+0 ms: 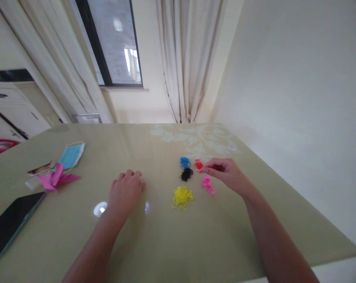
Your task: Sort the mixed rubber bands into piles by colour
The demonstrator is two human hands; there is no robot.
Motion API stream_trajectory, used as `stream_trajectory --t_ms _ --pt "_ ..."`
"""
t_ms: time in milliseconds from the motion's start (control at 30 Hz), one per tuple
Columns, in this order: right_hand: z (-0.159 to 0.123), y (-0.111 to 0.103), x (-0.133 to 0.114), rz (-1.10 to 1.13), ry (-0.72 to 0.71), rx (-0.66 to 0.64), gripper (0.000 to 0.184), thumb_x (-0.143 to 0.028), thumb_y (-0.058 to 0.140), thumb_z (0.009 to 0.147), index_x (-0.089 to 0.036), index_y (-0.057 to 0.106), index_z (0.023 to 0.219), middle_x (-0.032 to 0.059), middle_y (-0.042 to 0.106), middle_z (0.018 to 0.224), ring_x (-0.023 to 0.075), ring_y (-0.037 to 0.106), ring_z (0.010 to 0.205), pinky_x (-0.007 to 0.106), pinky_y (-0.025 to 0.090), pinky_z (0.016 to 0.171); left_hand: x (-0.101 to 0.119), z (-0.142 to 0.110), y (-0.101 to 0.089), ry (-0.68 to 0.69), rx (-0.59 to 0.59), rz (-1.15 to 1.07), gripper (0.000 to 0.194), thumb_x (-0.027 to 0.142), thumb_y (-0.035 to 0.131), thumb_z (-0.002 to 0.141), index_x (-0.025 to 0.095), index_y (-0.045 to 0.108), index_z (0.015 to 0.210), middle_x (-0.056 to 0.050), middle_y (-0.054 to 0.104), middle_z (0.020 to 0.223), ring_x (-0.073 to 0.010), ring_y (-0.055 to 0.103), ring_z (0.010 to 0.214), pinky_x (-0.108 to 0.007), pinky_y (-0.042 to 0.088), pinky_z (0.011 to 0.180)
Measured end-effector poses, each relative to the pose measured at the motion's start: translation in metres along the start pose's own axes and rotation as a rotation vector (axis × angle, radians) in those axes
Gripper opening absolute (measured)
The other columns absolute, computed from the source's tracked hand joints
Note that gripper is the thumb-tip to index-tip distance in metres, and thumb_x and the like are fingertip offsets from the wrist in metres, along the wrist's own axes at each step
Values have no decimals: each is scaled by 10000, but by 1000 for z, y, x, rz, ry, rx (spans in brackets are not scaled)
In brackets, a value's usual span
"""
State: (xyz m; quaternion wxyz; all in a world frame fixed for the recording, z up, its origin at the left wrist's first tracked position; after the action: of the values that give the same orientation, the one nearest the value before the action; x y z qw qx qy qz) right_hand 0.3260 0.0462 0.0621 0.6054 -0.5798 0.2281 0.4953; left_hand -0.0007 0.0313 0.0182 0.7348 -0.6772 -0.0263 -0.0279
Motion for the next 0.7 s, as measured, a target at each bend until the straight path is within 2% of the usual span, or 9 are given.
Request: stream_trajectory --t_ms 67,133,300,400,500,600,700 --pt "1 -10 15 -84 78 -75 400 -544 730 874 -155 824 857 45 699 722 156 548 642 279 387 579 -9 2 10 -31 -120 39 254 290 533 981 173 720 1106 -152 709 1150 -341 678 1087 -439 527 891" --pt "1 -16 29 -195 116 -129 392 -535 730 859 -158 829 815 35 689 685 153 531 624 284 367 581 -11 5 15 -27 -181 9 231 275 520 986 174 704 1081 -135 709 1131 -304 692 1052 -394 522 866" --pt "1 -17 50 -360 177 -180 318 -463 717 829 -179 828 740 16 653 616 158 521 606 299 354 600 -8 9 12 -39 -185 -42 187 236 524 944 214 709 964 -100 743 1065 -287 713 977 -360 499 773" --pt "1 -16 56 -391 218 -181 288 -426 721 810 -178 800 687 20 669 629 165 547 615 300 358 599 -9 8 7 -91 -152 -75 244 266 503 943 240 745 949 -97 779 1017 -317 729 951 -377 502 750" --pt "1 -18 57 -429 252 -167 238 -367 729 793 -173 776 664 30 701 649 179 592 629 300 377 604 -10 9 2 -84 -65 -165 298 308 486 959 243 774 1002 -99 797 1035 -327 740 956 -407 522 789" --pt "0 -23 55 -458 256 -142 200 -333 730 791 -170 776 685 41 730 676 191 625 649 304 404 624 -10 12 -2 -20 45 -336 306 326 513 947 222 788 1031 -97 797 1065 -292 739 978 -409 531 876" --pt "1 -25 49 -474 217 -102 216 -346 720 815 -176 783 697 42 730 676 185 614 637 302 395 615 -10 15 -7 37 113 -590 289 384 588 896 204 800 974 -97 787 1037 -252 732 921 -370 555 834"
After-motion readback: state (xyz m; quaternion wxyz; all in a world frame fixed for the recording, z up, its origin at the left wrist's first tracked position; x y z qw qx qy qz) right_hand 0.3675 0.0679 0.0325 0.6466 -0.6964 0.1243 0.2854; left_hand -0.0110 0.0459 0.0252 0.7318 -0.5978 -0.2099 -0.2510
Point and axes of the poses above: each hand's wrist, its own z-axis towards the middle knuckle, its own y-axis out of the palm, x = y × z, the point moved 6 cm from there along z, towards the middle knuckle
